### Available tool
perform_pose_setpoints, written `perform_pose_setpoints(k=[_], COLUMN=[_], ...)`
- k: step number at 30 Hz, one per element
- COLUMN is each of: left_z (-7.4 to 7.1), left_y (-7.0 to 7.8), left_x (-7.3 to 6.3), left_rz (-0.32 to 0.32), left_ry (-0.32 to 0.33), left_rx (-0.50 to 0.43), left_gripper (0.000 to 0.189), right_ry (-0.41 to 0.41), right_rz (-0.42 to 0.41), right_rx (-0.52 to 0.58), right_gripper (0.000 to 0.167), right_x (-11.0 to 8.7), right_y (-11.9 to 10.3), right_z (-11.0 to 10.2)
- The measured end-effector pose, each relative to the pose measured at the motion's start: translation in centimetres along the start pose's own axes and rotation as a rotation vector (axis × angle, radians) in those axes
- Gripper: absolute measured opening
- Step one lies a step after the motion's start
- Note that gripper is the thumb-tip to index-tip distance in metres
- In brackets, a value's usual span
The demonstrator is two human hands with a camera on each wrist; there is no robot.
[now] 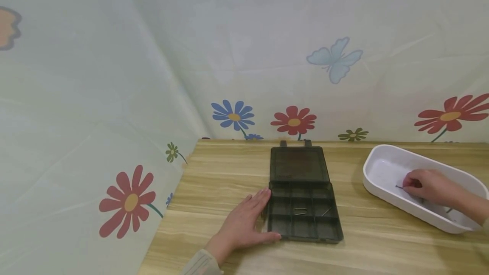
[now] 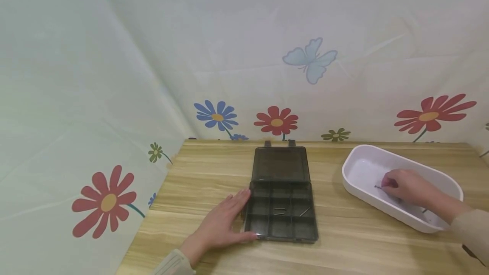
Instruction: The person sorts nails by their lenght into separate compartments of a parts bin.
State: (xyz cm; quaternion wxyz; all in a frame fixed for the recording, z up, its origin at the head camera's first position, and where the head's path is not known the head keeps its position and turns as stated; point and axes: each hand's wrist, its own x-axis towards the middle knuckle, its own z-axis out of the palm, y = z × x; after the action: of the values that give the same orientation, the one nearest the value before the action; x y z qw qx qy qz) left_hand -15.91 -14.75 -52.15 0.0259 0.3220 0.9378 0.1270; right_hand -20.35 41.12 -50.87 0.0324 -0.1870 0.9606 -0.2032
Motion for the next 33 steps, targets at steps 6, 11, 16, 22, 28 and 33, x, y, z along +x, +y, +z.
perform_pose_setpoints(k=[6,11,16,22,28,33], left_z=[-0.1,-0.4,-0.5,-0.5,-0.5,-0.4], left_y=[0.0,0.2,0.3,0.2,0.2,0.2], left_x=[0.1,0.1,0.0,0.0,0.0,0.0], left_rz=[-0.002,0.001,-0.013,-0.018,-0.018,-0.018], left_ry=[-0.01,-0.008,-0.025,-0.02,-0.022,-0.022], left_rx=[-0.001,-0.003,-0.021,-0.013,-0.008,-0.014], left_gripper=[0.116,0.116,0.116,0.115,0.116,0.115], right_ry=[-0.046,-0.04,-0.012,0.06,0.178,0.266], right_rz=[0.017,0.024,0.06,0.05,-0.046,-0.186], right_rx=[-0.003,-0.015,0.011,0.021,0.014,0.024], right_gripper=[0.014,0.014,0.011,0.014,0.014,0.021], right_x=[0.4,0.5,0.7,1.4,2.0,2.8], right_y=[0.0,-0.1,-0.5,-2.1,-4.6,-7.8], right_z=[-0.1,-0.1,-0.5,-1.7,-2.8,-2.9])
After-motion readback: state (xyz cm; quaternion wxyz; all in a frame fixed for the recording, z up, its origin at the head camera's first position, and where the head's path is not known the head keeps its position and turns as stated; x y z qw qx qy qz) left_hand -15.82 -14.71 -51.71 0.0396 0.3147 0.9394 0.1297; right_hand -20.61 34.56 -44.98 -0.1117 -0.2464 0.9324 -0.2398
